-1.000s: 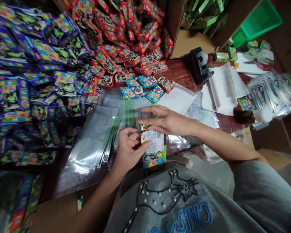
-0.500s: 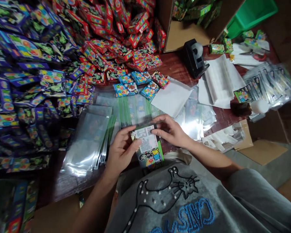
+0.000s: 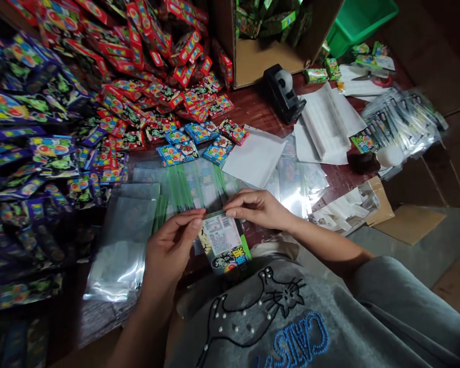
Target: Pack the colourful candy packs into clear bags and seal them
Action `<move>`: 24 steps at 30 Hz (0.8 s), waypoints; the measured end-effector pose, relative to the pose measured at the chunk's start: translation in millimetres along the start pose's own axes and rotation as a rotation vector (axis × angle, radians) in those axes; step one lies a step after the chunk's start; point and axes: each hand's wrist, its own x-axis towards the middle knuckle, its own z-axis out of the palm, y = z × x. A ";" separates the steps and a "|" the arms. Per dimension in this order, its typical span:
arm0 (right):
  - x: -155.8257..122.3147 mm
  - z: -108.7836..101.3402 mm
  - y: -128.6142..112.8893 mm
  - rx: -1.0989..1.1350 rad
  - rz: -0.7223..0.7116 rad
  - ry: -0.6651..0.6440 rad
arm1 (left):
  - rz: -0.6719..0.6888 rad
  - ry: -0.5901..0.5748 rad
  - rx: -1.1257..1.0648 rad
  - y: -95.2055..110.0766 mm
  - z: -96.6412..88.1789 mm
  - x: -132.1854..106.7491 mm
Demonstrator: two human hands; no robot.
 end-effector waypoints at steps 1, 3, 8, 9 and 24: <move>1.8 -0.9 -2.6 0.039 0.055 0.006 | -0.013 0.006 0.002 4.1 0.3 2.6; 7.0 -1.9 -8.1 0.152 0.186 0.028 | -0.071 0.016 -0.019 11.4 2.1 9.7; 19.5 -9.3 -19.8 0.340 0.420 0.007 | -0.176 -0.045 -0.088 20.4 2.2 26.4; 19.6 -12.2 -21.0 0.340 0.428 -0.006 | -0.170 -0.056 -0.076 21.3 0.9 27.6; 15.3 -48.4 -10.9 0.067 0.151 -0.216 | 0.045 -0.178 0.109 11.9 3.1 49.1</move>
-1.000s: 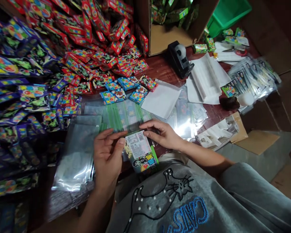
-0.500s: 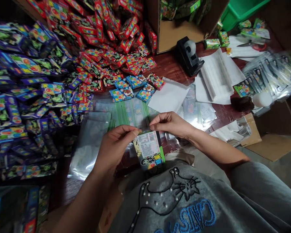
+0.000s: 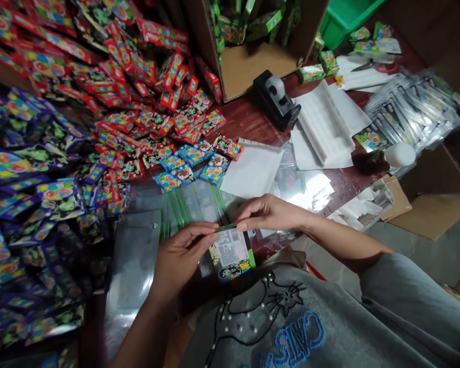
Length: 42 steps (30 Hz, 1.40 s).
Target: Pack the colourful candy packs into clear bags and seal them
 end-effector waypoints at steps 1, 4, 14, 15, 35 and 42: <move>0.9 -6.9 -0.7 -0.109 -0.085 0.003 | 0.007 0.007 0.027 -4.2 -2.5 2.6; 11.6 -44.0 -4.1 -0.538 -0.206 0.300 | 0.054 0.050 0.219 -13.7 -13.8 16.0; 42.6 -133.5 3.9 -1.048 0.318 0.620 | 0.515 0.024 0.540 50.0 17.9 114.2; 39.2 -131.9 5.1 -1.015 0.297 0.606 | 0.516 0.008 0.515 55.7 27.0 128.3; -5.6 -156.0 -4.9 -0.354 -0.283 0.511 | 0.105 -0.254 0.044 65.2 104.8 200.9; -21.6 -134.5 -27.1 -0.228 -0.423 0.618 | 0.357 -0.096 0.415 69.6 76.2 172.2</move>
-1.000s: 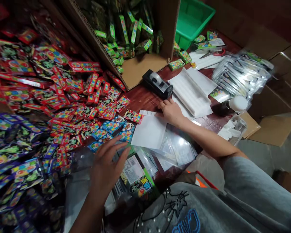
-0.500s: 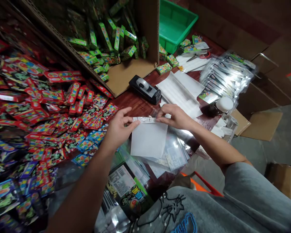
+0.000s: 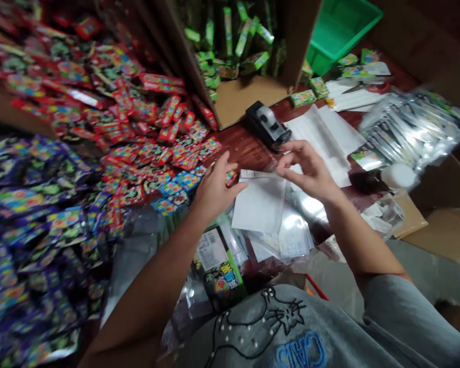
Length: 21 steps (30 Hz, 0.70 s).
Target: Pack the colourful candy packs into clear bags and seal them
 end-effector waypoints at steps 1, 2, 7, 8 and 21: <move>-3.0 -1.6 -5.2 0.026 0.018 0.025 | 0.026 0.037 0.099 -2.7 -13.7 -16.1; -6.1 -2.3 -9.9 0.055 0.040 0.031 | 0.035 0.056 0.189 -6.6 -27.6 -35.5; -17.6 30.1 -29.6 0.211 0.159 -0.172 | -0.114 -0.091 0.331 -37.3 -68.5 -143.9; -18.2 45.4 -31.8 0.238 0.168 -0.235 | -0.146 -0.094 0.311 -41.6 -69.5 -159.5; -36.7 180.9 -21.5 0.122 0.266 -0.662 | -0.339 0.089 -0.238 -37.3 -52.7 -210.6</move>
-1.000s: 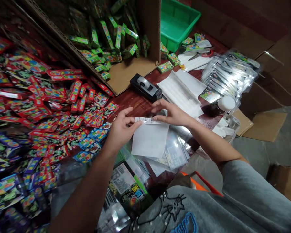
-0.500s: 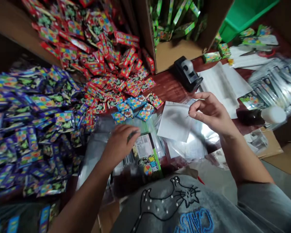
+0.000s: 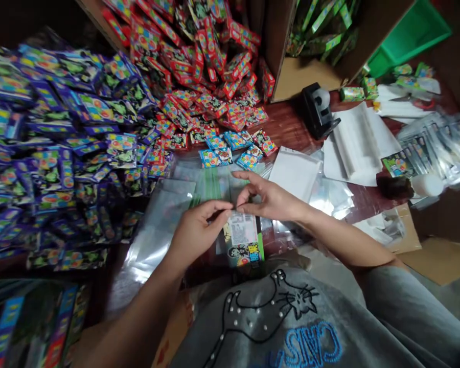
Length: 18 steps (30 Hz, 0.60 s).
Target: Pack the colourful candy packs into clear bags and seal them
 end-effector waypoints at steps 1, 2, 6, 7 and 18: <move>-1.9 1.6 -1.9 -0.067 0.008 0.022 | -0.020 -0.002 -0.027 -1.6 1.2 -0.8; -3.9 3.2 -4.1 -0.144 0.010 0.046 | -0.029 -0.002 -0.045 -2.6 2.2 -1.2; -13.8 11.7 -11.8 -0.527 -0.126 0.147 | -0.021 -0.001 -0.071 -2.1 3.2 -1.7; -16.7 14.4 -12.3 -0.642 -0.191 0.176 | -0.021 -0.001 -0.076 -1.5 2.4 -2.3; -17.7 23.9 -6.0 -0.801 -0.235 -0.002 | -0.042 -0.088 -0.307 7.7 -1.9 -0.6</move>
